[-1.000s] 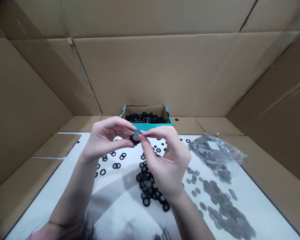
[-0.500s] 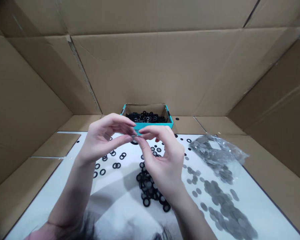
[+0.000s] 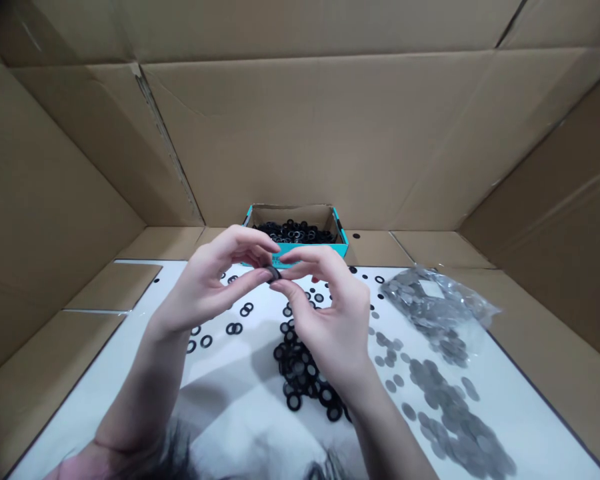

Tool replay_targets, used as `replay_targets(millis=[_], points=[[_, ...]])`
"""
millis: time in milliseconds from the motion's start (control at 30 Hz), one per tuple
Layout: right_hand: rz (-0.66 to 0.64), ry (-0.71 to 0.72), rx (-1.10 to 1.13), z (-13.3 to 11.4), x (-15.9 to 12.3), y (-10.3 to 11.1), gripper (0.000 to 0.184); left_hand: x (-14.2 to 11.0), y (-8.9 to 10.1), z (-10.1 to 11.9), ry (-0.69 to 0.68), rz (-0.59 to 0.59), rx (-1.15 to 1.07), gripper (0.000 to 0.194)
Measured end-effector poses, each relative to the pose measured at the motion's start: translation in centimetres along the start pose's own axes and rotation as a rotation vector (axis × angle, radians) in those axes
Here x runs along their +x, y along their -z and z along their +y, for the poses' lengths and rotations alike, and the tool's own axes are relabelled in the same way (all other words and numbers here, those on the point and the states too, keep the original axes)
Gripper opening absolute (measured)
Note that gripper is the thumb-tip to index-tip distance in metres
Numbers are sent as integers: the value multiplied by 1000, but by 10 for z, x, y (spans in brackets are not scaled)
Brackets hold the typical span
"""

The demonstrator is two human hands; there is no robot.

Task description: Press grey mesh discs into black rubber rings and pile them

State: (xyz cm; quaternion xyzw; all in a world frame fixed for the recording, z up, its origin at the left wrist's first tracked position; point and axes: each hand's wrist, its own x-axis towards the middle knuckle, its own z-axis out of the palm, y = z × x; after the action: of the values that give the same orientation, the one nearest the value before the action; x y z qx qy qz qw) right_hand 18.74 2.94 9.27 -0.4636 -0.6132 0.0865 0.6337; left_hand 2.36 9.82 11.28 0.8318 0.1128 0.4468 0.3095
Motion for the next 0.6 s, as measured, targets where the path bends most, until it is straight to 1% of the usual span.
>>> replay_targets(millis=[67, 200, 433, 600], points=[[-4, 11, -21, 1, 0, 1, 29, 0, 0, 0, -13, -13, 17, 22], [-30, 21, -60, 2, 1, 3, 28, -1, 2, 1, 27, -36, 12, 20], [-107, 4, 8, 3, 3, 6, 29, -3, 7, 0, 75, -103, -3, 17], [-120, 13, -16, 3, 3, 8, 29, -3, 7, 1, 81, -119, 21, 13]])
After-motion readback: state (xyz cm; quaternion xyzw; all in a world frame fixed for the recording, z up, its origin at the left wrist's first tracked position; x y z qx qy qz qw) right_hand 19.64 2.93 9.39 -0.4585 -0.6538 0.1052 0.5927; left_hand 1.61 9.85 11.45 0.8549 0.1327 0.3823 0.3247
